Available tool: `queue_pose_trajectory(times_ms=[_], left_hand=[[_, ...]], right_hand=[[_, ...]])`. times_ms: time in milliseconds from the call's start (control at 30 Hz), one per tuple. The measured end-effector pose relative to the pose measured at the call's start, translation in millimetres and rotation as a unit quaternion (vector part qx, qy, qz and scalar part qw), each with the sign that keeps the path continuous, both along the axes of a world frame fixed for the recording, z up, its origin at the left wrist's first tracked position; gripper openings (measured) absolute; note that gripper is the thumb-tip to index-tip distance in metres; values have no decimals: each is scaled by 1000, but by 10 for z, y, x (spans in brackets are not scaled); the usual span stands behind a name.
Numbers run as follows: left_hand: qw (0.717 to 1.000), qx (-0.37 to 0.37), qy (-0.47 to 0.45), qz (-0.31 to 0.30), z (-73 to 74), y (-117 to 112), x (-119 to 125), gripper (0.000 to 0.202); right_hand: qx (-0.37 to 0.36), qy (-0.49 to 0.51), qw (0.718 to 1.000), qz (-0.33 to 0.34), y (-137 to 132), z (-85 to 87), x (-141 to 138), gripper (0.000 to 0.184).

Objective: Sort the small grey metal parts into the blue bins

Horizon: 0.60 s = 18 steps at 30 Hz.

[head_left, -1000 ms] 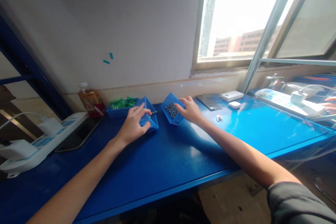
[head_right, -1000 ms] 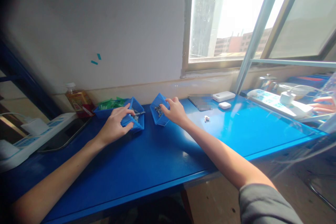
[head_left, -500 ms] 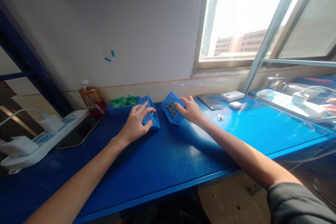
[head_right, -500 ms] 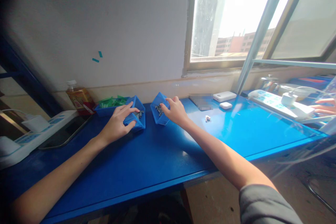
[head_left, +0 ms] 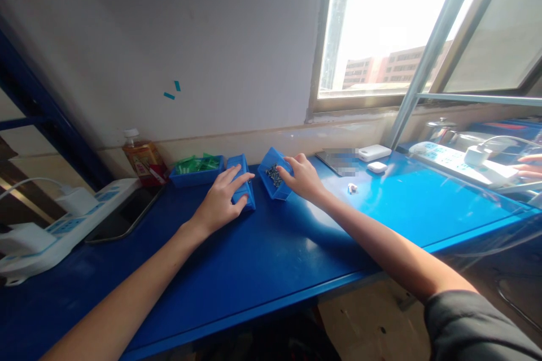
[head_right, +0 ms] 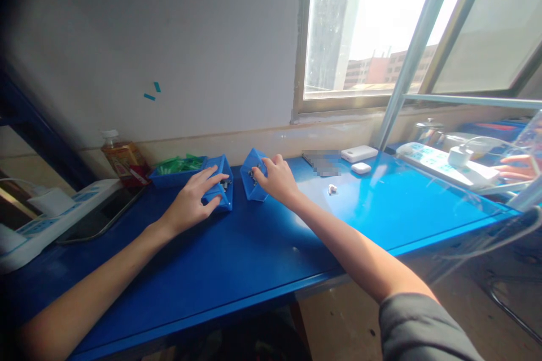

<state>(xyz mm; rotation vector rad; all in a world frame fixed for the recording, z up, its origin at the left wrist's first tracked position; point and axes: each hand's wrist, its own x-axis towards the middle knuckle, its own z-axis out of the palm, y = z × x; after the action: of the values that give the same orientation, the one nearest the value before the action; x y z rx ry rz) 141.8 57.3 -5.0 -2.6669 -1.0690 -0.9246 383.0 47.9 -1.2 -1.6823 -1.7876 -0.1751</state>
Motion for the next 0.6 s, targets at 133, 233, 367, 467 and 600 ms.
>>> queue_pose_trajectory(times_ms=[133, 233, 367, 467, 600], left_hand=[[1000, -1, -7, 21, -45, -10, 30, 45], [998, -17, -25, 48, -78, -38, 61, 50], [997, -61, -23, 41, -76, -75, 70, 61], [995, -84, -20, 50, -60, -120, 91, 63], [985, -93, -36, 138, -63, -207, 178, 64]], right_hand=[[-10, 0, 1000, -11, -29, 23, -42, 46], [-6, -2, 1000, -9, -32, 18, -70, 46], [-3, -9, 1000, -2, -24, -1, -84, 46], [-1, -12, 1000, -2, -21, -11, -84, 46], [11, -13, 1000, -3, -24, -14, -77, 39]])
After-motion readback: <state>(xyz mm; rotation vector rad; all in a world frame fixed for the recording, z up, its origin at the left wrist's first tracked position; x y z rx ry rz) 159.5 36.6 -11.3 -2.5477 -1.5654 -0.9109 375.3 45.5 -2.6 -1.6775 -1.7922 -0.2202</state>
